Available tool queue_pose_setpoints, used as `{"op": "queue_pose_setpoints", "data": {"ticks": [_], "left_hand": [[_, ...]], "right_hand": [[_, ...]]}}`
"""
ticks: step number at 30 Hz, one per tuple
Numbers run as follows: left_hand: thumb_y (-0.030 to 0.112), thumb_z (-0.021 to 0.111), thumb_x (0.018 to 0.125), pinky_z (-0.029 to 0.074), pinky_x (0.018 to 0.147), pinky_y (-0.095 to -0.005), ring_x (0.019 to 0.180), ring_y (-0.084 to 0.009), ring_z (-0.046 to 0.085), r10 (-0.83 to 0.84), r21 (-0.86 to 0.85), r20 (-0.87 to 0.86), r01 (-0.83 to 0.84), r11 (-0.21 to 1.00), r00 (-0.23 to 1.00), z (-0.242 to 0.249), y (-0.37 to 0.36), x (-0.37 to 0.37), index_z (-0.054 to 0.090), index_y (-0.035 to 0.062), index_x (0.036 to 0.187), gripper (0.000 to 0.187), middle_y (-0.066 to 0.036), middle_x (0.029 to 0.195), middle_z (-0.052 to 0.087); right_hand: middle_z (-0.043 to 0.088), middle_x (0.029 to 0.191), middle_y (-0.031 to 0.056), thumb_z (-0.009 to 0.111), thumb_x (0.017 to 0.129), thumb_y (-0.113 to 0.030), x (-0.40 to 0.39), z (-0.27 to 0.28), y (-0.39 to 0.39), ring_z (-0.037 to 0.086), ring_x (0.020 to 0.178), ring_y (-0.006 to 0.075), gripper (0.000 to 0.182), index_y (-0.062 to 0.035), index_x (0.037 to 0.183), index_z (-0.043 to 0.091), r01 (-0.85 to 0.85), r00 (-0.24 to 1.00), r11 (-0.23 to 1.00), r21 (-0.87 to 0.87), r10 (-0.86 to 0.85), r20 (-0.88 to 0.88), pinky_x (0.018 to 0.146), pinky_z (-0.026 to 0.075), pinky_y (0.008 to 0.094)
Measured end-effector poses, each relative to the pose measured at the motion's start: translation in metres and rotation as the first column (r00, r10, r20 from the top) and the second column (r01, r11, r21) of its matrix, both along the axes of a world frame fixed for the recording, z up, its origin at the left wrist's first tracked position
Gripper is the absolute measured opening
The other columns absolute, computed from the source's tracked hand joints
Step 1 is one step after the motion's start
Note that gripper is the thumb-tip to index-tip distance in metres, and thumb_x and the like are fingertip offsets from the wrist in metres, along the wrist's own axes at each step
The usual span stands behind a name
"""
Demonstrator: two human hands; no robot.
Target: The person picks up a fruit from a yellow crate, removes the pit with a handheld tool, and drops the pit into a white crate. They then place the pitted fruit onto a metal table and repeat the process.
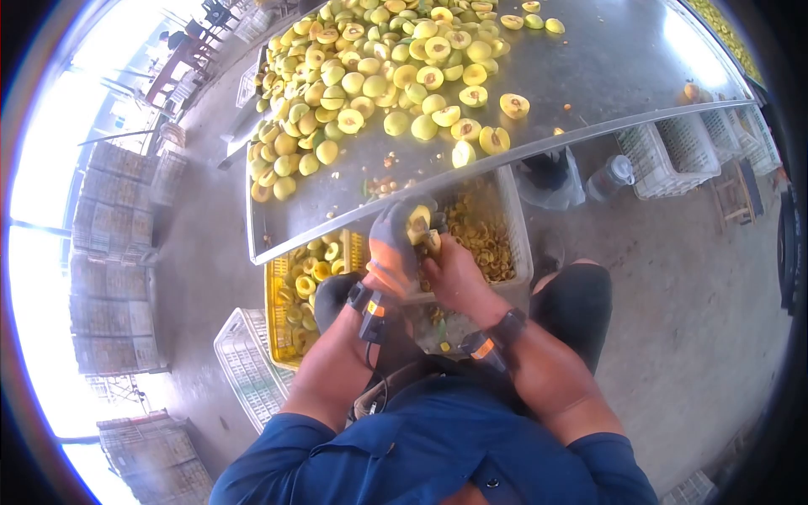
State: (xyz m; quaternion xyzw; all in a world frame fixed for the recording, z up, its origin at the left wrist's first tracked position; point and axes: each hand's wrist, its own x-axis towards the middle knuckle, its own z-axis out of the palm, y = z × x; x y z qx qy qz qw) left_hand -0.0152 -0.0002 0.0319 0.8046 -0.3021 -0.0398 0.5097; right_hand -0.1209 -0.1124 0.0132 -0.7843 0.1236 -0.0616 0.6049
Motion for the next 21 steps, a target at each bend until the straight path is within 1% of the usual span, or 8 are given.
{"op": "queue_pose_setpoints", "data": {"ticks": [5,8,12,14,17,18,20,21], "left_hand": [[-0.003,0.061,0.094,0.058,0.085,-0.0369,0.099,-0.0273,0.073,0.165,-0.118,-0.326,-0.213,0.97,0.931,-0.035,-0.001,0.012,0.075,0.0067,0.119,0.03,-0.014,0.11,0.075],[-0.001,0.068,0.092,0.06,0.087,-0.0342,0.103,-0.026,0.075,0.213,0.333,0.157,-0.254,0.908,0.964,-0.045,-0.003,0.015,0.069,0.0046,0.129,0.038,-0.015,0.116,0.077],[-0.001,0.069,0.087,0.061,0.086,-0.0383,0.103,-0.0316,0.075,0.222,0.371,0.244,-0.302,0.878,0.944,-0.041,-0.007,0.009,0.069,0.0045,0.129,0.042,-0.016,0.117,0.077],[-0.001,0.069,0.088,0.061,0.085,-0.0398,0.101,-0.0322,0.076,0.175,0.386,0.322,-0.298,0.873,0.93,-0.039,-0.006,0.01,0.068,0.0038,0.129,0.041,-0.016,0.115,0.077],[-0.001,0.068,0.088,0.061,0.084,-0.0384,0.095,-0.0326,0.075,0.164,0.296,0.271,-0.244,0.924,0.949,-0.044,0.001,0.015,0.068,0.0022,0.128,0.04,-0.016,0.109,0.078],[0.003,0.067,0.092,0.059,0.081,-0.0365,0.091,-0.028,0.074,0.288,0.169,0.065,-0.295,0.941,0.956,-0.04,-0.003,0.011,0.072,0.003,0.122,0.03,-0.015,0.106,0.077],[0.011,0.064,0.101,0.056,0.076,-0.0326,0.085,-0.0189,0.07,0.405,-0.044,-0.381,-0.454,0.89,0.831,-0.031,-0.015,-0.003,0.078,0.0045,0.109,0.018,-0.014,0.099,0.077],[0.013,0.063,0.102,0.055,0.076,-0.0322,0.085,-0.018,0.069,0.388,-0.089,-0.417,-0.462,0.883,0.822,-0.029,-0.016,-0.005,0.078,0.0041,0.108,0.019,-0.013,0.098,0.077]], "right_hand": [[0.067,0.09,0.0347,0.061,0.096,-0.012,-0.002,-0.011,0.005,0.066,0.09,0.056,0.023,0.0056,0.108,0.053,-0.041,0.999,0.998,-0.037,0.041,0.006,0.077,0.053,0.0592],[0.067,0.088,0.0353,0.06,0.096,-0.011,-0.001,-0.014,0.006,0.066,0.086,0.0565,0.022,0.006,0.107,0.051,-0.058,0.998,0.997,-0.048,0.058,-0.008,0.076,0.053,0.0602],[0.067,0.087,0.0348,0.06,0.096,-0.011,-0.003,-0.011,0.002,0.066,0.088,0.0563,0.023,0.0074,0.108,0.052,-0.067,0.996,0.997,-0.036,0.065,-0.057,0.077,0.053,0.0592],[0.068,0.089,0.0341,0.06,0.097,-0.015,-0.001,-0.021,0.002,0.067,0.09,0.0549,0.025,0.0072,0.108,0.054,-0.068,0.998,0.996,0.057,0.069,-0.008,0.078,0.053,0.0557],[0.069,0.092,0.0321,0.061,0.098,-0.019,0.0,-0.021,0.001,0.068,0.092,0.0519,0.03,0.0074,0.111,0.057,-0.101,0.995,0.991,0.091,0.1,0.016,0.08,0.053,0.0516],[0.069,0.093,0.0312,0.062,0.098,-0.02,-0.001,-0.019,0.0,0.068,0.093,0.0507,0.031,0.0076,0.112,0.058,-0.114,0.993,0.99,0.084,0.113,0.015,0.081,0.054,0.0505],[0.069,0.099,0.035,0.062,0.097,-0.018,-0.005,-0.001,-0.001,0.067,0.101,0.0533,0.032,0.0085,0.113,0.058,-0.097,0.988,0.989,0.109,0.108,-0.106,0.086,0.053,0.0535],[0.069,0.103,0.0368,0.062,0.096,-0.018,-0.007,0.005,-0.001,0.066,0.105,0.0547,0.032,0.0089,0.114,0.058,-0.089,0.98,0.989,0.121,0.109,-0.165,0.088,0.053,0.055]]}}
